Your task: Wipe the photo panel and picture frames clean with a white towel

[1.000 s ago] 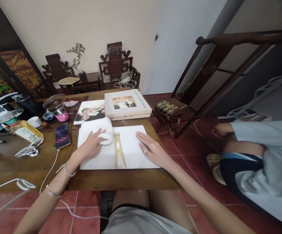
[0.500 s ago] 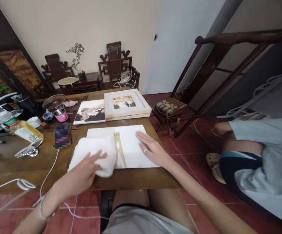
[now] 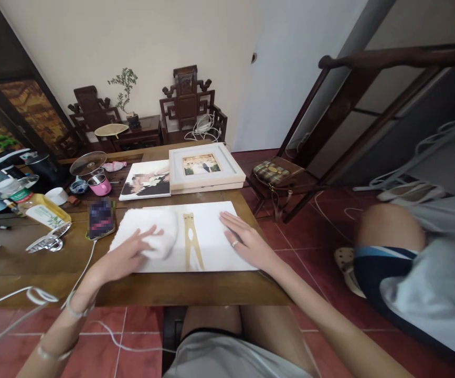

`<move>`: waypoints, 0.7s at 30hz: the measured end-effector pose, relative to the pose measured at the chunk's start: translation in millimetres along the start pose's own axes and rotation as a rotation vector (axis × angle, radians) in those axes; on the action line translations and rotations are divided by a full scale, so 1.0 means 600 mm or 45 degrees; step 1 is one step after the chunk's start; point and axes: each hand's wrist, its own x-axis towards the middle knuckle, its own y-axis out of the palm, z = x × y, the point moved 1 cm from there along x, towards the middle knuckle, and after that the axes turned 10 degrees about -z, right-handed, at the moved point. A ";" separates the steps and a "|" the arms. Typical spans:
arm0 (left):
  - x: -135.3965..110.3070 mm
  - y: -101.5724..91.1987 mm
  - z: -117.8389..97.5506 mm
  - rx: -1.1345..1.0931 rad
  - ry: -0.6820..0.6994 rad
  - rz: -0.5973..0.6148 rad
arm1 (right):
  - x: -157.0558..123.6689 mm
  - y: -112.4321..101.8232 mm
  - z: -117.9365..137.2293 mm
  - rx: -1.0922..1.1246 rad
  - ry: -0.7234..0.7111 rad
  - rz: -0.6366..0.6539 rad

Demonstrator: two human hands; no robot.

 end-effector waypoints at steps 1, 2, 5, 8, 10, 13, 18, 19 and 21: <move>-0.028 0.002 -0.013 -0.023 0.004 0.024 | 0.000 0.000 0.000 0.001 0.000 0.000; -0.055 0.004 -0.026 -0.042 0.015 0.055 | 0.000 0.000 0.000 0.002 0.001 -0.001; -0.117 0.006 -0.061 -0.090 0.083 0.081 | 0.001 0.000 0.001 -0.001 -0.002 -0.004; -0.133 0.006 -0.068 -0.108 0.109 0.063 | 0.001 -0.001 0.002 -0.004 -0.001 -0.003; -0.114 0.006 -0.054 -0.098 0.099 0.063 | 0.001 -0.002 0.002 0.007 0.000 -0.005; -0.057 0.000 -0.013 -0.046 0.080 0.021 | 0.001 -0.002 0.002 0.015 -0.001 -0.005; 0.053 -0.026 0.049 0.064 -0.035 -0.128 | 0.000 -0.002 0.002 -0.008 0.007 0.010; 0.069 -0.031 0.056 0.088 -0.075 -0.159 | 0.000 -0.002 0.002 -0.013 0.009 0.016; 0.091 -0.039 0.062 0.110 -0.129 -0.216 | 0.001 -0.002 0.002 -0.024 0.011 0.023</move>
